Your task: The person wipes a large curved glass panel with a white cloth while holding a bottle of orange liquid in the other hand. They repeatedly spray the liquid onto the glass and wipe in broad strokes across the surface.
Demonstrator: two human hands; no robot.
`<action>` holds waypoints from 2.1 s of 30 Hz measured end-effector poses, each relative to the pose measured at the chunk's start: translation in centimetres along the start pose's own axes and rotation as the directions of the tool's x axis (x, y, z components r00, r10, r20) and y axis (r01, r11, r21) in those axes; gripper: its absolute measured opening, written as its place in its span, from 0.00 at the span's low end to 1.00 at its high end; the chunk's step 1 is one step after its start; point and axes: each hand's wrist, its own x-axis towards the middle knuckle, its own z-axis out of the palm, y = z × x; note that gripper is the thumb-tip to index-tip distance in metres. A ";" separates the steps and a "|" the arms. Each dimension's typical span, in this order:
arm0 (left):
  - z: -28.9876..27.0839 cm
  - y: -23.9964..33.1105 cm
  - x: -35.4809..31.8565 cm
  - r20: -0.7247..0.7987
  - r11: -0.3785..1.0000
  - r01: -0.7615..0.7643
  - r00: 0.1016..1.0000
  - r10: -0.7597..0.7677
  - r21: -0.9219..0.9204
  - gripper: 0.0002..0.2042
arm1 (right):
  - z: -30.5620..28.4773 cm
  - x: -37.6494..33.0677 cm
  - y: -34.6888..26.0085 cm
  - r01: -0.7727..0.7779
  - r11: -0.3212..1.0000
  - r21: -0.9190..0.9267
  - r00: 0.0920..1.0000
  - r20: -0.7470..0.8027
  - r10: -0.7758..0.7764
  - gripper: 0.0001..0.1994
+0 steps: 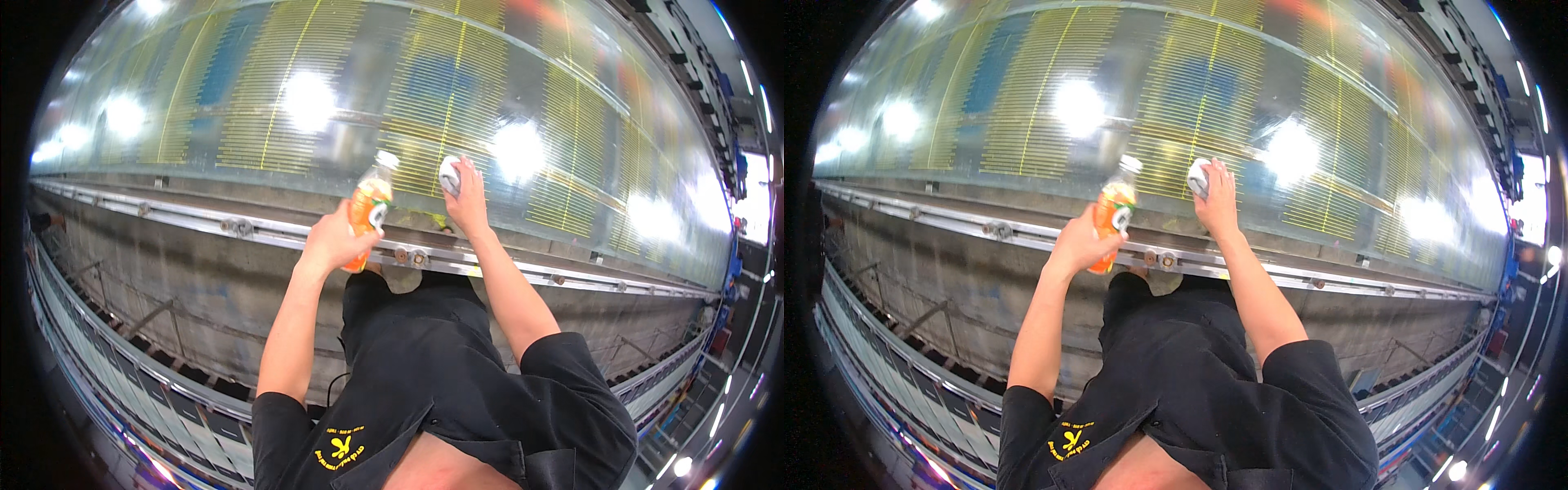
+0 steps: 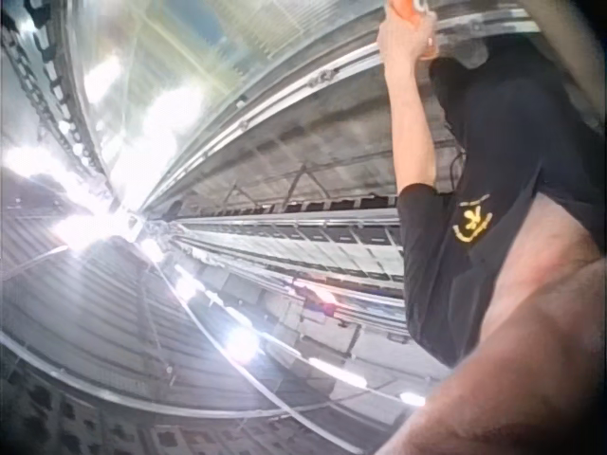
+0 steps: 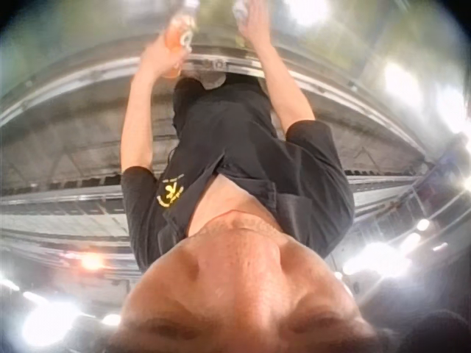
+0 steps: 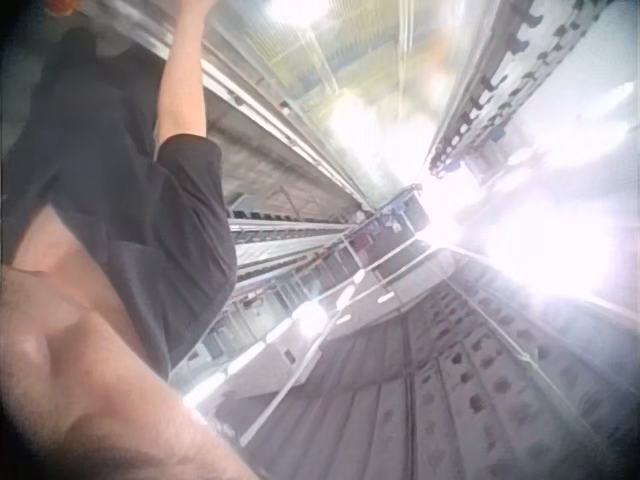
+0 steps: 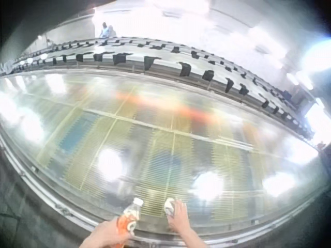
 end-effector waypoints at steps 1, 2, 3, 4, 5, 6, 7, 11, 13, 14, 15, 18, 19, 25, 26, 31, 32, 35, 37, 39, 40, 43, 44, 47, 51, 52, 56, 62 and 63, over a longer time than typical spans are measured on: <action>-1.2 0.8 0.8 0.124 0.994 0.006 0.992 -0.019 0.105 0.34 | -0.4 0.3 -0.6 -0.168 0.976 0.136 0.985 -0.007 0.171 0.24; -2.3 1.7 1.4 0.245 0.976 0.005 0.968 -0.059 0.216 0.35 | -1.1 0.3 -1.5 -0.331 0.903 0.276 0.940 0.016 0.340 0.23; -3.1 2.6 2.5 0.262 0.979 -0.008 0.964 -0.046 0.203 0.34 | -1.7 0.6 -2.0 -0.474 0.783 0.403 0.868 0.061 0.494 0.23; -3.8 3.8 3.7 0.286 0.981 -0.025 0.958 -0.032 0.192 0.34 | -2.0 0.5 -1.7 -0.414 0.787 0.458 0.863 -0.080 0.500 0.22; -4.3 5.2 5.0 0.304 0.983 -0.043 0.953 -0.014 0.180 0.33 | -2.2 0.3 -0.9 -0.420 0.777 0.470 0.842 -0.117 0.526 0.21; -4.6 6.6 5.6 0.338 0.975 -0.054 0.941 -0.023 0.216 0.29 | -2.7 0.0 -0.1 -0.424 0.767 0.482 0.821 -0.153 0.550 0.21; -4.7 7.3 6.3 0.357 0.969 -0.052 0.933 -0.038 0.240 0.29 | -3.3 0.0 0.6 -0.425 0.754 0.501 0.800 -0.181 0.571 0.21; -4.6 8.3 8.5 0.378 0.941 -0.067 0.923 -0.067 0.331 0.27 | -5.2 1.0 1.5 -0.408 0.688 0.600 0.769 -0.180 0.614 0.19; -4.6 9.7 8.2 0.441 0.915 -0.121 0.895 -0.068 0.385 0.28 | -5.3 1.8 1.9 -0.388 0.656 0.647 0.749 -0.193 0.634 0.19; -4.9 9.7 8.5 0.443 0.927 -0.121 0.895 -0.053 0.355 0.29 | -5.5 2.7 1.5 -0.396 0.646 0.653 0.735 -0.196 0.649 0.18; -4.8 9.1 8.3 0.422 0.935 -0.094 0.904 -0.063 0.341 0.30 | -5.0 2.8 1.6 -0.413 0.628 0.660 0.728 -0.175 0.663 0.18; -6.3 7.3 7.2 0.372 0.947 -0.059 0.926 -0.066 0.315 0.34 | -4.0 5.0 3.1 -0.376 0.630 0.679 0.753 -0.173 0.635 0.18; -7.3 6.0 6.1 0.302 0.962 0.008 0.949 -0.094 0.273 0.32 | -4.0 5.9 2.9 -0.391 0.625 0.676 0.759 -0.147 0.634 0.18; -13.7 -6.5 1.7 0.034 0.804 0.259 0.957 -0.287 -0.535 0.18 | -4.5 9.8 -0.3 -0.299 0.619 0.726 0.802 -0.161 0.576 0.17; -15.3 -8.1 1.5 0.113 0.871 0.296 0.955 -0.274 -0.393 0.18 | -3.9 10.0 -0.8 -0.312 0.622 0.718 0.802 -0.152 0.578 0.18; -20.4 -12.5 2.7 0.256 0.886 0.301 0.942 -0.218 -0.353 0.16 | -1.1 11.7 -7.1 -0.326 0.610 0.722 0.804 -0.128 0.580 0.22; -21.7 -13.3 3.3 0.269 0.893 0.271 0.946 -0.179 -0.360 0.15 | -0.6 11.8 -8.8 -0.363 0.663 0.655 0.807 -0.134 0.575 0.22; -25.9 -12.4 3.7 0.348 0.949 0.173 0.934 -0.074 -0.262 0.13 | 1.4 12.7 -13.6 -0.387 0.767 0.512 0.814 -0.201 0.545 0.21; -28.2 -14.0 5.3 0.280 0.986 0.058 0.960 -0.012 -0.156 0.13 | 2.9 12.1 -17.0 -0.326 0.776 0.540 0.804 -0.273 0.528 0.21; -30.1 -18.5 6.2 0.115 0.870 0.085 0.993 -0.033 -0.486 0.15 | 3.4 11.9 -20.6 -0.322 0.828 0.459 0.850 -0.246 0.466 0.21; -30.9 -21.6 7.4 0.035 0.772 0.019 0.999 0.005 -0.636 0.19 | 3.5 11.8 -22.4 -0.320 0.852 0.415 0.864 -0.242 0.442 0.21; -35.5 -25.9 7.5 -0.023 0.581 0.058 0.991 -0.132 -0.812 0.19 | 3.1 11.9 -26.3 -0.357 0.872 0.336 0.863 -0.238 0.445 0.22; -37.0 -27.2 7.8 0.022 0.521 0.130 0.978 -0.207 -0.844 0.20 | 3.1 12.2 -26.7 -0.363 0.874 0.324 0.857 -0.252 0.450 0.22; -39.3 -29.7 7.9 -0.001 0.465 0.110 0.973 -0.232 -0.879 0.20 | 2.6 11.5 -27.7 -0.336 0.878 0.342 0.829 -0.336 0.448 0.21; -40.1 -31.3 9.5 -0.065 0.417 0.055 0.961 -0.268 -0.907 0.20 | 1.7 9.9 -29.3 -0.363 0.882 0.301 0.827 -0.332 0.453 0.21; -39.0 -30.5 10.5 -0.167 0.487 -0.039 0.961 -0.222 -0.872 0.19 | 1.1 9.0 -29.1 -0.370 0.877 0.307 0.820 -0.335 0.464 0.22; -33.3 -28.0 10.4 -0.283 0.706 -0.198 0.959 -0.004 -0.680 0.16 | -0.5 6.3 -25.5 -0.404 0.849 0.341 0.798 -0.323 0.509 0.23; -25.8 -26.1 6.9 -0.392 0.540 -0.341 0.920 0.021 -0.770 0.22 | -0.9 4.6 -16.8 -0.510 0.858 0.055 0.765 -0.428 0.482 0.25; -24.0 -25.9 6.4 -0.472 0.560 -0.390 0.881 -0.003 -0.731 0.24 | -0.3 4.4 -15.3 -0.489 0.872 0.011 0.787 -0.425 0.447 0.26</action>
